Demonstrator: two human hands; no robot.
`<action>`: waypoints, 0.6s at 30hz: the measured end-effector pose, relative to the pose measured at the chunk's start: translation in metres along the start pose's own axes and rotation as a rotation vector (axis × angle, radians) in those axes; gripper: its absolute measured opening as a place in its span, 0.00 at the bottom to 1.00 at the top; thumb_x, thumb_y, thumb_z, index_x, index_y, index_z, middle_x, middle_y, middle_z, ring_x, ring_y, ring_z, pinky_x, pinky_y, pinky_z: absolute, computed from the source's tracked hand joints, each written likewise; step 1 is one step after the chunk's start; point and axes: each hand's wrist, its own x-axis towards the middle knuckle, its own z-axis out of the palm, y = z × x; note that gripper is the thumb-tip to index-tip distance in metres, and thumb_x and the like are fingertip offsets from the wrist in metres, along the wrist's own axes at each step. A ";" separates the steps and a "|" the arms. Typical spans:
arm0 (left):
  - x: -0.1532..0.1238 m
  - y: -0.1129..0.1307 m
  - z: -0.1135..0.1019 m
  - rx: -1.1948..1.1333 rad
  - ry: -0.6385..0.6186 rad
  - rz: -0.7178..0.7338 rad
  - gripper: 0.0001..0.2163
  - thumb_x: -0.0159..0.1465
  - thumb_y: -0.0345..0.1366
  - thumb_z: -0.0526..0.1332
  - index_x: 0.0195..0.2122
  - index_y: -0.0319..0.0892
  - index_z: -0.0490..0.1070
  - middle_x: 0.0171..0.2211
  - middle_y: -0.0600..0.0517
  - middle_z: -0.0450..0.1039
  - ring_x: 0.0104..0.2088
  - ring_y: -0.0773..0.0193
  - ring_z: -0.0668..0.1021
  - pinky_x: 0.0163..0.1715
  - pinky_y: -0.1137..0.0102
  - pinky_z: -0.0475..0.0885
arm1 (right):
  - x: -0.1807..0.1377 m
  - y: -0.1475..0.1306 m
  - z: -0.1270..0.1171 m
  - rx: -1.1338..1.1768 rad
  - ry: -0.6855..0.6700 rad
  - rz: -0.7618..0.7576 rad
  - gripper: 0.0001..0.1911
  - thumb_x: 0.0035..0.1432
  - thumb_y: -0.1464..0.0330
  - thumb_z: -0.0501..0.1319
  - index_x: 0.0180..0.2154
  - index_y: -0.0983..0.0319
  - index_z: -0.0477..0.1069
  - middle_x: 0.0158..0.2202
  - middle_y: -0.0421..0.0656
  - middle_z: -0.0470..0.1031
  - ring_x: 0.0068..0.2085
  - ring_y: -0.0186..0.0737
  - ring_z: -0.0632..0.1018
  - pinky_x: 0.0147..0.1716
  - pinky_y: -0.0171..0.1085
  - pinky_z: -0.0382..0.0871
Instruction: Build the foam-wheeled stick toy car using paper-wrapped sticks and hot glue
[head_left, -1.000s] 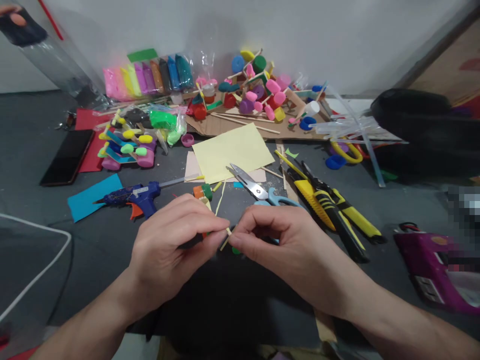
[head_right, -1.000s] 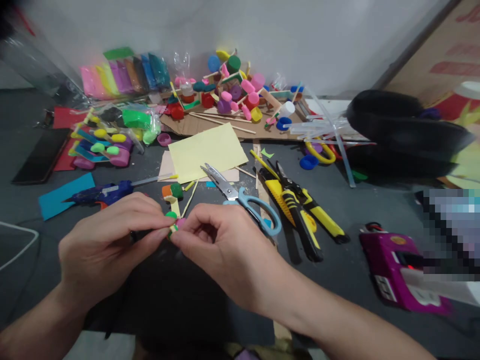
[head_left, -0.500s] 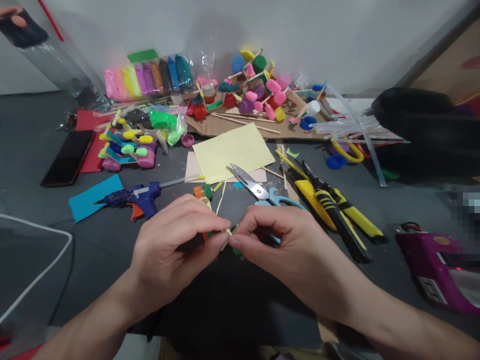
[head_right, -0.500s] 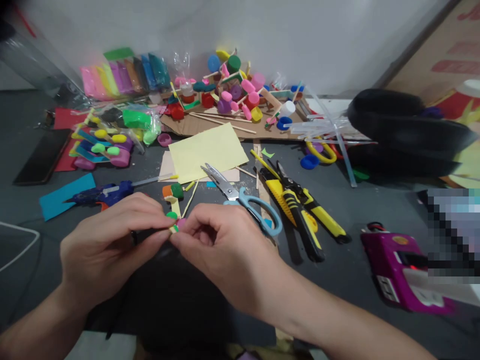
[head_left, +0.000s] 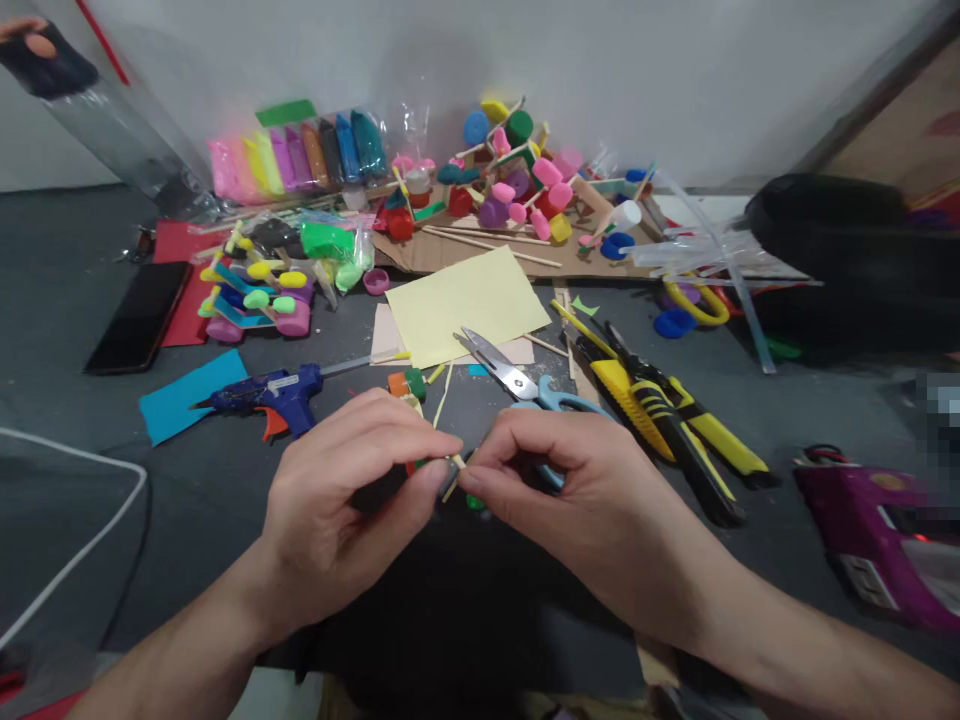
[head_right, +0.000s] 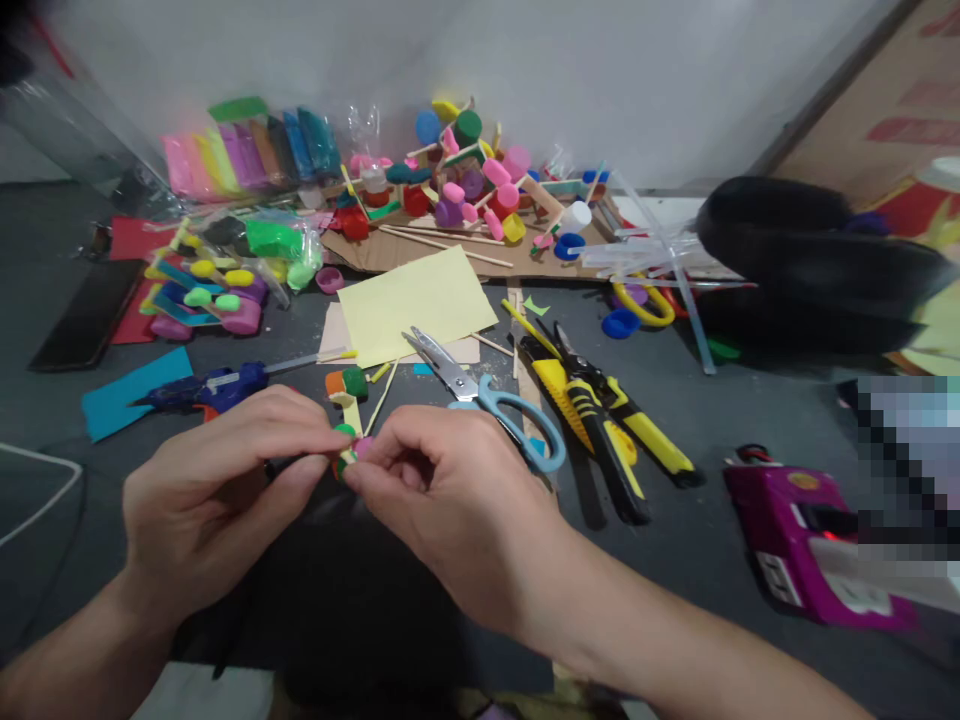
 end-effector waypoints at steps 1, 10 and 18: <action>-0.001 0.001 -0.001 -0.016 0.005 -0.022 0.11 0.65 0.20 0.61 0.44 0.39 0.78 0.36 0.50 0.79 0.38 0.65 0.79 0.41 0.68 0.75 | 0.000 -0.001 0.000 0.023 0.002 0.000 0.11 0.58 0.65 0.63 0.24 0.60 0.72 0.21 0.37 0.70 0.25 0.32 0.66 0.23 0.32 0.58; -0.001 0.006 -0.003 -0.094 0.028 -0.258 0.10 0.67 0.23 0.61 0.42 0.44 0.78 0.38 0.55 0.79 0.41 0.70 0.80 0.41 0.78 0.73 | 0.006 -0.003 -0.004 0.364 -0.114 0.054 0.11 0.58 0.67 0.64 0.25 0.63 0.74 0.23 0.37 0.70 0.27 0.30 0.66 0.25 0.29 0.60; 0.002 0.002 0.000 -0.262 0.004 -0.270 0.07 0.67 0.25 0.64 0.41 0.44 0.79 0.37 0.54 0.80 0.38 0.69 0.80 0.38 0.77 0.75 | 0.005 0.006 -0.003 0.467 -0.204 0.068 0.13 0.61 0.62 0.66 0.27 0.62 0.75 0.25 0.38 0.72 0.28 0.32 0.68 0.28 0.32 0.60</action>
